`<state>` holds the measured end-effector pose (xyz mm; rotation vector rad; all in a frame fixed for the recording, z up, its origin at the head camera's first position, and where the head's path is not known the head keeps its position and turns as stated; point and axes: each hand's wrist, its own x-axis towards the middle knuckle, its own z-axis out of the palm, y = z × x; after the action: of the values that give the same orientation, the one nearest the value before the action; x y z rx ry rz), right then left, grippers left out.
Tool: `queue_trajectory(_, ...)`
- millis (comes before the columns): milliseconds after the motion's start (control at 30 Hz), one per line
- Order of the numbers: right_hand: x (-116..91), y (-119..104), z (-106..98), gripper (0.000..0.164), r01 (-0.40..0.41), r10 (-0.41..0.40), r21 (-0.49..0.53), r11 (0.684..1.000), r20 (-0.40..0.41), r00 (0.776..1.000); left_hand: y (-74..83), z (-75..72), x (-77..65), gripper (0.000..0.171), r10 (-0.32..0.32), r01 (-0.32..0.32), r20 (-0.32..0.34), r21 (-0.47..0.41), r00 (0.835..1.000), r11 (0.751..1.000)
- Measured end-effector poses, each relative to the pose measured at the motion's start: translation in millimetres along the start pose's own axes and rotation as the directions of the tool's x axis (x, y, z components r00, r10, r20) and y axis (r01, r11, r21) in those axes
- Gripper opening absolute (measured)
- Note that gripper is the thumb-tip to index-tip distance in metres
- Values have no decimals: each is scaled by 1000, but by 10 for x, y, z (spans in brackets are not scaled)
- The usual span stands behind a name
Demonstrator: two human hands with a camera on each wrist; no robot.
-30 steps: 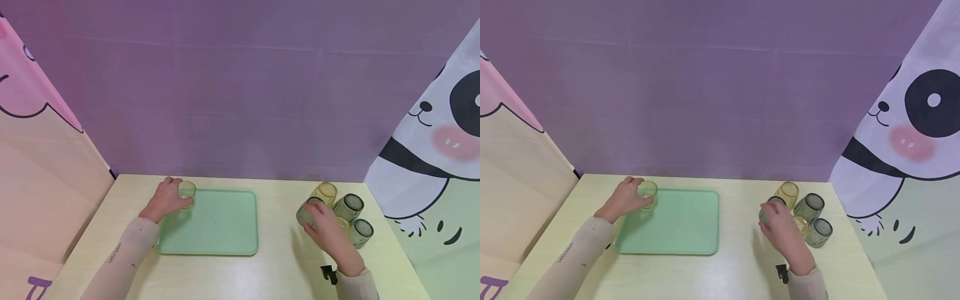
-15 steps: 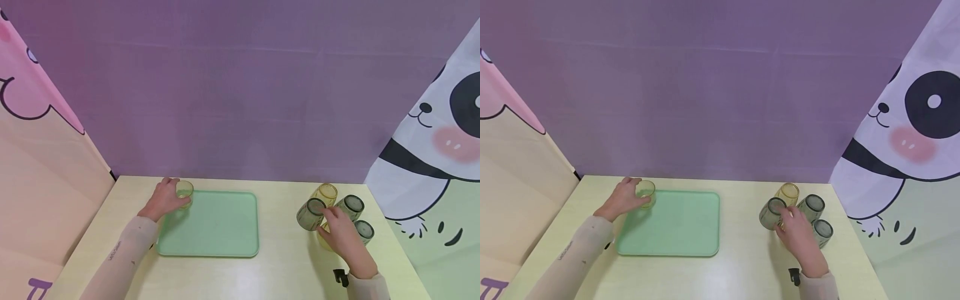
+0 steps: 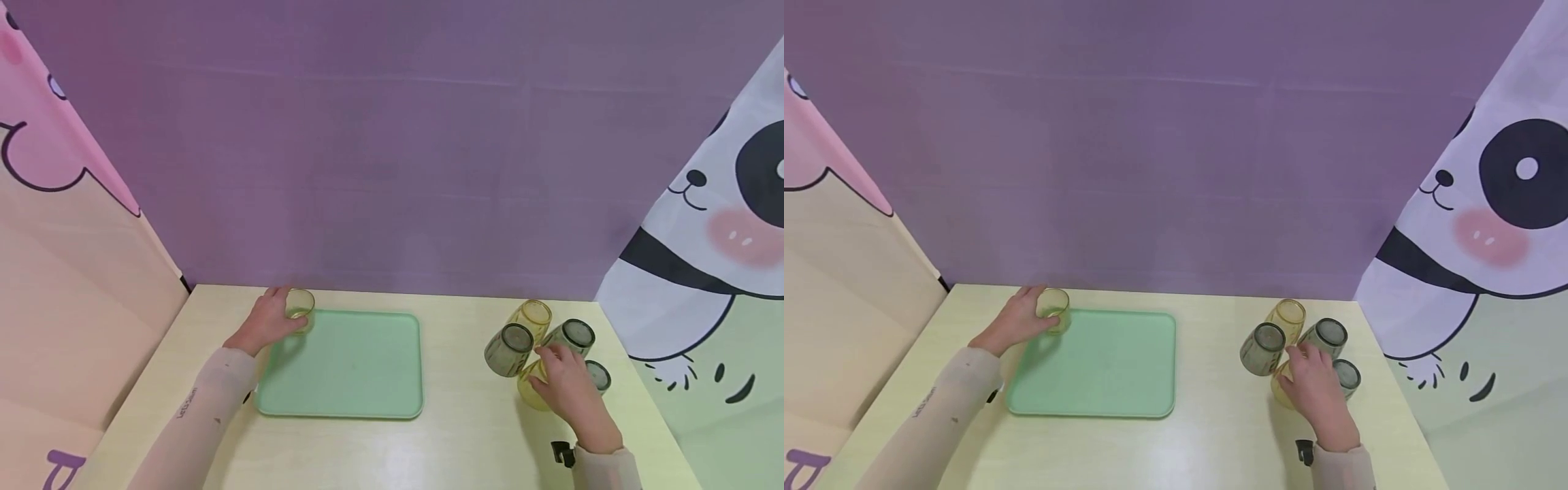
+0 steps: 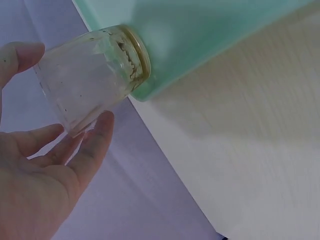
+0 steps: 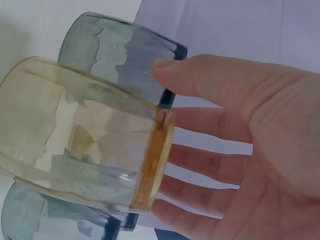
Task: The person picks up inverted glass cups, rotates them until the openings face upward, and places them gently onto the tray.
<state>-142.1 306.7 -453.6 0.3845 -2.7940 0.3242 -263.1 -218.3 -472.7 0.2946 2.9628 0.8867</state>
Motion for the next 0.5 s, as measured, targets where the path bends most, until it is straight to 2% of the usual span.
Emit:
queue_trajectory(200, -1, 3, -5, 42, -32, 32, 9, 999, 27, 999, 17, -36, -73, 84, -17, 17, 3, 1, 1000, 1000)
queue_trajectory(500, 9, 37, 11, 42, -52, 51, 17, 999, 54, 997, 95, -110, -182, 80, 12, -10, -54, 22, 998, 1000)
